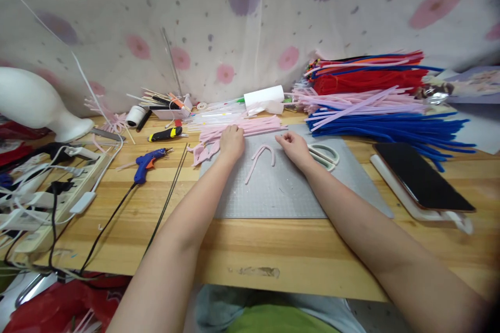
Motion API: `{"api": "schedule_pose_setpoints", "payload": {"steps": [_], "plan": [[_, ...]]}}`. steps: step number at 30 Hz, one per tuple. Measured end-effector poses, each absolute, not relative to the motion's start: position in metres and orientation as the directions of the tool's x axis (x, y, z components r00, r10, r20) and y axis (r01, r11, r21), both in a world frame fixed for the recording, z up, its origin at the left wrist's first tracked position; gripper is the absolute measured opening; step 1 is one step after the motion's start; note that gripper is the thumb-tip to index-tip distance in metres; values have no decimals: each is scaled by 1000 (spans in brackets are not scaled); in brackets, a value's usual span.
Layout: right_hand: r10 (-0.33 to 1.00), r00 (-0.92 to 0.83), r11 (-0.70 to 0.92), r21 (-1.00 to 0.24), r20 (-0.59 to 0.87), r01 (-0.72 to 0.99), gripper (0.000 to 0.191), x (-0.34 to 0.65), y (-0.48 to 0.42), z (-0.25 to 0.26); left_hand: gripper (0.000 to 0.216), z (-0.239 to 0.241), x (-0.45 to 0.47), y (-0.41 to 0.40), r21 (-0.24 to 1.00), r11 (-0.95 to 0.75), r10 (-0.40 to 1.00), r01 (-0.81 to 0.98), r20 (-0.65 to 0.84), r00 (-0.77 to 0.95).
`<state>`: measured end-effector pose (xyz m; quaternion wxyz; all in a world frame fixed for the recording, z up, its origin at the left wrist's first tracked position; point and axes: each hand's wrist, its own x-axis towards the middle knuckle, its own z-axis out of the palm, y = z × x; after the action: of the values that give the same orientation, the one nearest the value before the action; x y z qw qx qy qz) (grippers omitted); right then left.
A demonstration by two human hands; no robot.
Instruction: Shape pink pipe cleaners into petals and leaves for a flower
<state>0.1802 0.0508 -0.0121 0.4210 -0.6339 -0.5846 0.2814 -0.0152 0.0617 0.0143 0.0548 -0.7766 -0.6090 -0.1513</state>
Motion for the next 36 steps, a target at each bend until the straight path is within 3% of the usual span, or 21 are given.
{"api": "schedule_pose_setpoints", "payload": {"steps": [4,8,13,17,20,22,25,28,31,33,36], "plan": [[984,112,59,-856,135,514,26,178,51,-16,27,11,-15,78,-38,-281,942,959,183,283],[980,110,96,-871,168,483,25,179,52,-18,24,22,-21,80,-145,-318,906,937,244,345],[939,147,196,-836,310,513,21,178,46,-12,25,61,-33,87,-117,-378,850,918,350,394],[840,85,366,-676,536,640,23,176,39,4,26,92,-37,76,-3,-358,831,934,455,320],[746,-65,462,-445,663,767,34,174,34,21,20,102,-33,55,60,-410,855,910,372,361],[705,-194,514,-302,682,803,39,173,32,31,16,99,-28,39,115,-481,852,869,296,433],[684,-373,604,-200,627,771,33,172,31,38,13,88,-20,22,297,-529,839,795,324,437],[721,-442,646,-286,533,708,21,173,34,41,12,74,-15,14,566,-490,870,663,370,327],[840,-259,519,-568,476,639,23,179,37,47,18,62,-14,9,818,-377,925,434,308,223],[917,-109,388,-791,384,472,23,183,37,54,22,54,-15,6,929,-257,955,265,203,215],[980,-124,167,-982,155,91,19,183,35,61,23,44,-13,0,999,-18,964,47,5,265]]}}
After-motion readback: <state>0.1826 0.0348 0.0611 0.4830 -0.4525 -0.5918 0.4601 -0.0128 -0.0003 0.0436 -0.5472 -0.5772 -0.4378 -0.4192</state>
